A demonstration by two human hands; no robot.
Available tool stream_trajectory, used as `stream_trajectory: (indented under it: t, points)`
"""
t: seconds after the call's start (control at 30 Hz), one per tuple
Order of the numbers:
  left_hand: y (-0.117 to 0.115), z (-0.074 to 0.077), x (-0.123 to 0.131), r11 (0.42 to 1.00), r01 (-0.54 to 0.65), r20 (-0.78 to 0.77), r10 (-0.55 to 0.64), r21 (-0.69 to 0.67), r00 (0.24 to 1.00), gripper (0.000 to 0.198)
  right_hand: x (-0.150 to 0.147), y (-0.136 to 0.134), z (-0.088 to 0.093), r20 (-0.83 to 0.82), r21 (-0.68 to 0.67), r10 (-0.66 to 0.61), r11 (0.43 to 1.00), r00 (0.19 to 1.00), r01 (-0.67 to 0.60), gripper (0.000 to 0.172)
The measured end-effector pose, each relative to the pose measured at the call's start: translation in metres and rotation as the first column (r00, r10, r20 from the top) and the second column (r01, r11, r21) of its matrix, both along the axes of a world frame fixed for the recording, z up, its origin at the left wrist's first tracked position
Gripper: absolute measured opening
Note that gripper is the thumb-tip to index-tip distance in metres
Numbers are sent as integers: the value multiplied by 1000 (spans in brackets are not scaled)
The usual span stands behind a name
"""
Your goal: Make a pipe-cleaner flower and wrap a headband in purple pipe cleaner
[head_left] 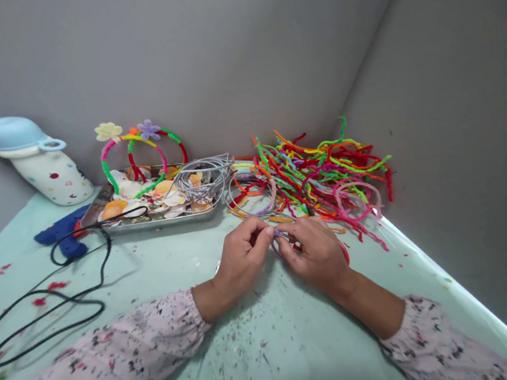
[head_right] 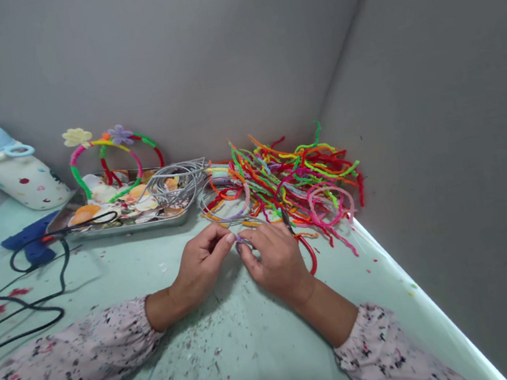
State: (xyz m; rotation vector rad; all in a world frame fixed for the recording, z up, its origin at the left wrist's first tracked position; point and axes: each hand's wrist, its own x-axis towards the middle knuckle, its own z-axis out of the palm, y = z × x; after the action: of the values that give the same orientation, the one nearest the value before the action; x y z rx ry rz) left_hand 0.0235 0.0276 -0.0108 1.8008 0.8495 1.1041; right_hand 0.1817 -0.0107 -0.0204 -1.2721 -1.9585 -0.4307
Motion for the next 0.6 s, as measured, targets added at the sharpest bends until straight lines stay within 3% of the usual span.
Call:
stream_trajectory:
  t: [0.6]
  points:
    - [-3, 4, 0, 1000, -14, -32, 14, -2, 999, 21, 0, -2, 2, 102, 41, -33, 999, 994, 28, 11]
